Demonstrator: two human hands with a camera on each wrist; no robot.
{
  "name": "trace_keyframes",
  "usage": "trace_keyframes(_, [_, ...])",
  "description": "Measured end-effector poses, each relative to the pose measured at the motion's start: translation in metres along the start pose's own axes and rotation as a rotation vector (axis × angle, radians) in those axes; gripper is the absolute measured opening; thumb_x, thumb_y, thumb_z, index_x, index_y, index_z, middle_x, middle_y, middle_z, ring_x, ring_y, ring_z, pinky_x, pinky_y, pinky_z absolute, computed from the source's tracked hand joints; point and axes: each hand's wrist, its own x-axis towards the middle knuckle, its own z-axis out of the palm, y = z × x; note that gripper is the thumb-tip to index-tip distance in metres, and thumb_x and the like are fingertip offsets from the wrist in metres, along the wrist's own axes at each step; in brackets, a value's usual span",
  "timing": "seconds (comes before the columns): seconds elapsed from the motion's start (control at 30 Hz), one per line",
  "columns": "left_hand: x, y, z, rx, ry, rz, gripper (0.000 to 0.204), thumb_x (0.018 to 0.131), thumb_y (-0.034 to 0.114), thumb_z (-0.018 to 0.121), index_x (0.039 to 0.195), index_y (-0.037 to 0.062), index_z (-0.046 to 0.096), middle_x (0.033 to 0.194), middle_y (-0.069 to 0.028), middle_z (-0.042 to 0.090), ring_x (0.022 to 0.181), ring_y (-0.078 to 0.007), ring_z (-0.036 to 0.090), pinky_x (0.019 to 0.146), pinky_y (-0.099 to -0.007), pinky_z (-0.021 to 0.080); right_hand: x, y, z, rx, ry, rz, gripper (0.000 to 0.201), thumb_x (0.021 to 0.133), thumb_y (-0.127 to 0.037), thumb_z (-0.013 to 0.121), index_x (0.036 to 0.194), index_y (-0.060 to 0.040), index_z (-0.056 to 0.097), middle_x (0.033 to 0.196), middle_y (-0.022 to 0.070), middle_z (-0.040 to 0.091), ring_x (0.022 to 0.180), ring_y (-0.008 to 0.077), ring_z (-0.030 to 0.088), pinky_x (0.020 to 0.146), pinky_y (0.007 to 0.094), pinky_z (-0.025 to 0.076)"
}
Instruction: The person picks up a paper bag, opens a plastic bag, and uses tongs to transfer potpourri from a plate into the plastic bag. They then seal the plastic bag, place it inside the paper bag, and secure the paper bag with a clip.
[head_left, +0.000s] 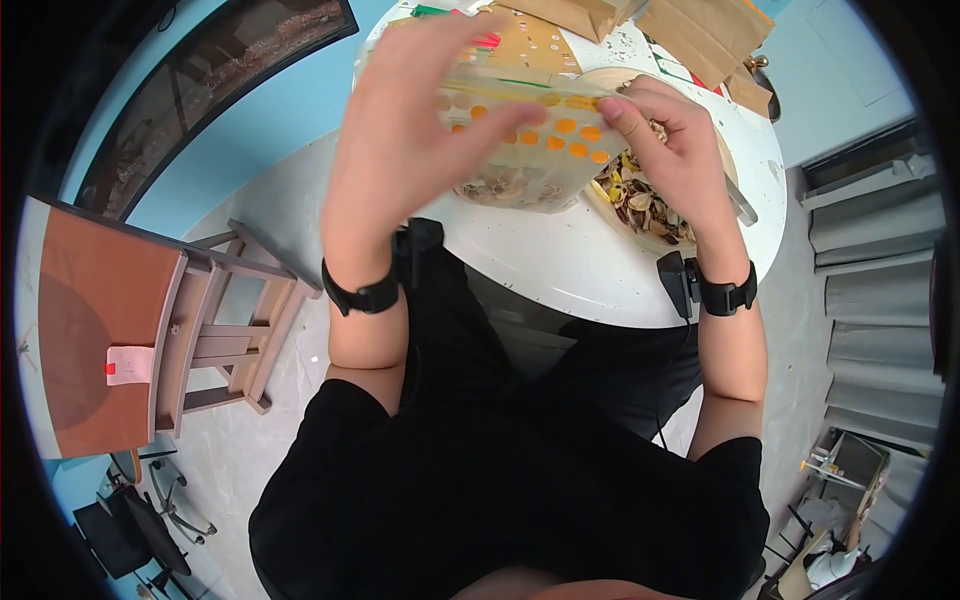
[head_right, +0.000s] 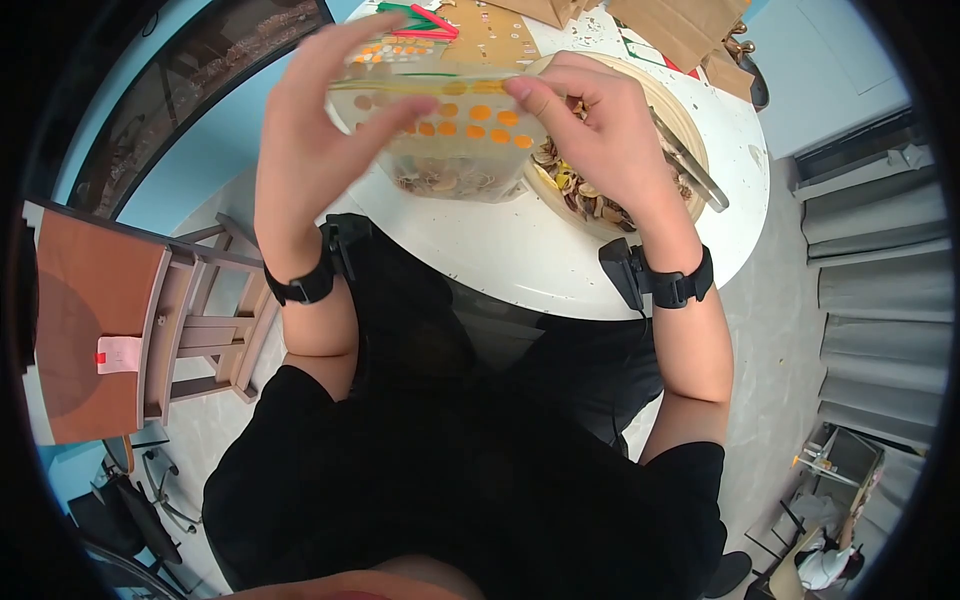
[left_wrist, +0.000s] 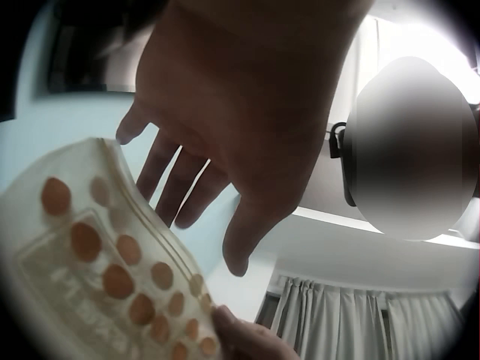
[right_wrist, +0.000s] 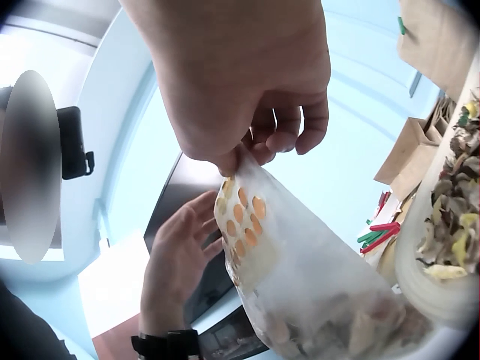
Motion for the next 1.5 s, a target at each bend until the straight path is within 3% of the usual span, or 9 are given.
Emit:
trace_keyframes(0.13, [0.001, 0.014, 0.007, -0.084, -0.248, -0.044, 0.030, 0.082, 0.020, 0.084, 0.107, 0.0062, 0.074, 0.095, -0.0058, 0.068, 0.090, -0.0241, 0.064, 0.079, -0.0345, 0.051, -0.001, -0.008, 0.004, 0.005, -0.027, -0.091, 0.020, 0.097, -0.021, 0.072, 0.093, -0.0016, 0.076, 0.080, 0.0029, 0.061, 0.070, 0.0129, 0.052, 0.064, 0.0275, 0.041])
trace_keyframes(0.43, [0.003, 0.007, 0.022, -0.346, -0.383, -0.153, 0.017, 0.089, 0.010, 0.076, 0.091, -0.0016, 0.064, 0.078, -0.0089, 0.061, 0.075, -0.0228, 0.059, 0.072, -0.0322, 0.049, -0.001, -0.016, 0.002, -0.065, -0.057, -0.095, 0.017, 0.095, -0.019, 0.073, 0.095, -0.0028, 0.076, 0.079, 0.0060, 0.061, 0.071, 0.0168, 0.054, 0.065, 0.0296, 0.043])
trace_keyframes(0.63, [0.000, 0.000, 0.026, -0.338, -0.392, -0.135, 0.018, 0.091, 0.009, 0.073, 0.089, -0.0026, 0.060, 0.076, -0.0104, 0.060, 0.071, -0.0218, 0.054, 0.069, -0.0325, 0.048, -0.001, -0.016, 0.009, -0.065, -0.046, -0.092, 0.015, 0.094, -0.019, 0.073, 0.094, -0.0042, 0.076, 0.076, 0.0079, 0.061, 0.072, 0.0211, 0.056, 0.067, 0.0318, 0.045])
trace_keyframes(0.87, [0.002, -0.001, 0.000, -0.317, -0.579, -0.319, 0.021, 0.090, 0.014, 0.075, 0.086, -0.0026, 0.063, 0.074, -0.0094, 0.058, 0.068, -0.0188, 0.054, 0.066, -0.0314, 0.047, -0.003, -0.017, 0.006, -0.029, -0.062, -0.073, 0.015, 0.092, -0.017, 0.075, 0.089, -0.0024, 0.074, 0.079, 0.0095, 0.065, 0.075, 0.0245, 0.060, 0.071, 0.0327, 0.047])
trace_keyframes(0.93, [0.001, -0.004, -0.003, -0.379, -0.592, -0.397, 0.023, 0.090, 0.016, 0.077, 0.083, -0.0027, 0.064, 0.072, -0.0090, 0.057, 0.066, -0.0177, 0.053, 0.064, -0.0308, 0.046, -0.002, -0.019, 0.002, -0.055, -0.078, -0.064, 0.015, 0.090, -0.016, 0.077, 0.088, -0.0019, 0.074, 0.079, 0.0097, 0.066, 0.077, 0.0252, 0.060, 0.071, 0.0335, 0.048])
trace_keyframes(1.13, [0.001, 0.004, 0.003, -0.188, -0.449, -0.198, 0.025, 0.089, 0.017, 0.078, 0.080, -0.0021, 0.066, 0.067, -0.0092, 0.059, 0.062, -0.0157, 0.055, 0.061, -0.0307, 0.046, 0.008, -0.041, -0.009, -0.242, -0.181, -0.144, 0.016, 0.085, -0.013, 0.079, 0.085, 0.0004, 0.071, 0.077, 0.0103, 0.064, 0.077, 0.0271, 0.059, 0.070, 0.0376, 0.048])
trace_keyframes(1.33, [-0.006, -0.013, -0.013, -0.247, -0.329, -0.368, 0.026, 0.088, 0.020, 0.080, 0.082, -0.0003, 0.066, 0.064, -0.0059, 0.056, 0.060, -0.0142, 0.047, 0.058, -0.0309, 0.041, 0.007, -0.035, -0.014, -0.318, -0.162, -0.132, 0.018, 0.087, -0.013, 0.078, 0.082, 0.0008, 0.068, 0.075, 0.0110, 0.062, 0.077, 0.0291, 0.058, 0.068, 0.0389, 0.047])
trace_keyframes(1.43, [-0.010, -0.031, -0.013, -0.289, -0.524, -0.487, 0.025, 0.089, 0.021, 0.080, 0.084, 0.0003, 0.067, 0.065, -0.0026, 0.053, 0.062, -0.0127, 0.044, 0.058, -0.0288, 0.040, 0.005, -0.036, -0.015, -0.373, -0.146, -0.138, 0.020, 0.087, -0.017, 0.078, 0.082, 0.0000, 0.069, 0.075, 0.0111, 0.063, 0.078, 0.0297, 0.059, 0.069, 0.0391, 0.048])
trace_keyframes(1.5, [-0.009, -0.029, -0.011, -0.314, -0.500, -0.449, 0.027, 0.089, 0.021, 0.080, 0.083, 0.0003, 0.065, 0.065, -0.0013, 0.052, 0.063, -0.0118, 0.043, 0.059, -0.0280, 0.039, 0.006, -0.045, -0.012, -0.477, -0.132, -0.179, 0.022, 0.087, -0.020, 0.078, 0.082, -0.0003, 0.070, 0.076, 0.0111, 0.063, 0.079, 0.0296, 0.060, 0.070, 0.0395, 0.049])
